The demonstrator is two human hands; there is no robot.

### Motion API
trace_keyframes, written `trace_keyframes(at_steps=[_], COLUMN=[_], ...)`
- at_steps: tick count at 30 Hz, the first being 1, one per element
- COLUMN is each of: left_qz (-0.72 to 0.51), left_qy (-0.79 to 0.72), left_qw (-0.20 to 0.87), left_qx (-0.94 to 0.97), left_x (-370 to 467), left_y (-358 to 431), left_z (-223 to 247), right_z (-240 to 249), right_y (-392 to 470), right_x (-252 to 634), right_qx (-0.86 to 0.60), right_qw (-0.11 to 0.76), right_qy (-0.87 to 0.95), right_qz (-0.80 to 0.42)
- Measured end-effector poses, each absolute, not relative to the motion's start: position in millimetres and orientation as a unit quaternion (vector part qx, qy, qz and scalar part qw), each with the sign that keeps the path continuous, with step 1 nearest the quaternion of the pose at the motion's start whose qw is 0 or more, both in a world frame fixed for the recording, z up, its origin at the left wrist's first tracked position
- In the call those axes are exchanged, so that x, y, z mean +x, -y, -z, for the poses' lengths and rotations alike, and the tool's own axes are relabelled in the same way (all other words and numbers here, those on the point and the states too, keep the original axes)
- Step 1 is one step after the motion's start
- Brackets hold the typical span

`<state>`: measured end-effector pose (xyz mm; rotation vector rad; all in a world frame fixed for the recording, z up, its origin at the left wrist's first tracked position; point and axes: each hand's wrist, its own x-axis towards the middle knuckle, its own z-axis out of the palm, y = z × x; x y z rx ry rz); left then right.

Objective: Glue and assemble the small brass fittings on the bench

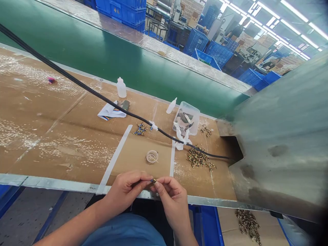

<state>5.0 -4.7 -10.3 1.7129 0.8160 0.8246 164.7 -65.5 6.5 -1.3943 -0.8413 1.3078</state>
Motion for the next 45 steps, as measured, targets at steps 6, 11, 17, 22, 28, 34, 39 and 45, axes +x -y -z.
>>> trace_keyframes(at_steps=[6, 11, 17, 22, 28, 34, 39, 45], left_qz=[-0.336, -0.324, -0.303, -0.299, -0.316, -0.304, -0.259, -0.242], left_qy=[-0.338, -0.344, -0.346, -0.347, -0.322, -0.282, -0.27, -0.279], left_qw=[0.51, 0.546, 0.564, 0.55, 0.479, 0.401, 0.408, 0.444], left_qx=[0.717, 0.692, 0.686, 0.699, 0.753, 0.817, 0.833, 0.816], left_x=[3.7, 1.5, 1.0, 0.7, -0.2, -1.3, -0.7, 2.3], left_y=[3.9, 4.1, 1.8, 0.3, 2.2, 8.1, 11.0, 7.2], left_z=[9.9, 8.6, 7.4, 7.9, 12.5, 20.2, 24.3, 21.5], right_z=[-5.3, -7.5, -12.0, -13.1, -15.7, -19.6, -14.5, -2.4], right_y=[67.1, 68.7, 68.0, 67.6, 66.9, 71.8, 72.3, 69.4], right_x=[165.2, 164.4, 163.8, 162.8, 167.7, 177.4, 181.3, 183.2], right_qx=[-0.601, -0.611, -0.606, -0.607, -0.632, -0.662, -0.66, -0.641], right_qw=[0.483, 0.474, 0.476, 0.477, 0.436, 0.36, 0.347, 0.363], right_qy=[0.381, 0.403, 0.411, 0.42, 0.472, 0.554, 0.545, 0.491], right_qz=[-0.51, -0.489, -0.487, -0.478, -0.433, -0.353, -0.384, -0.465])
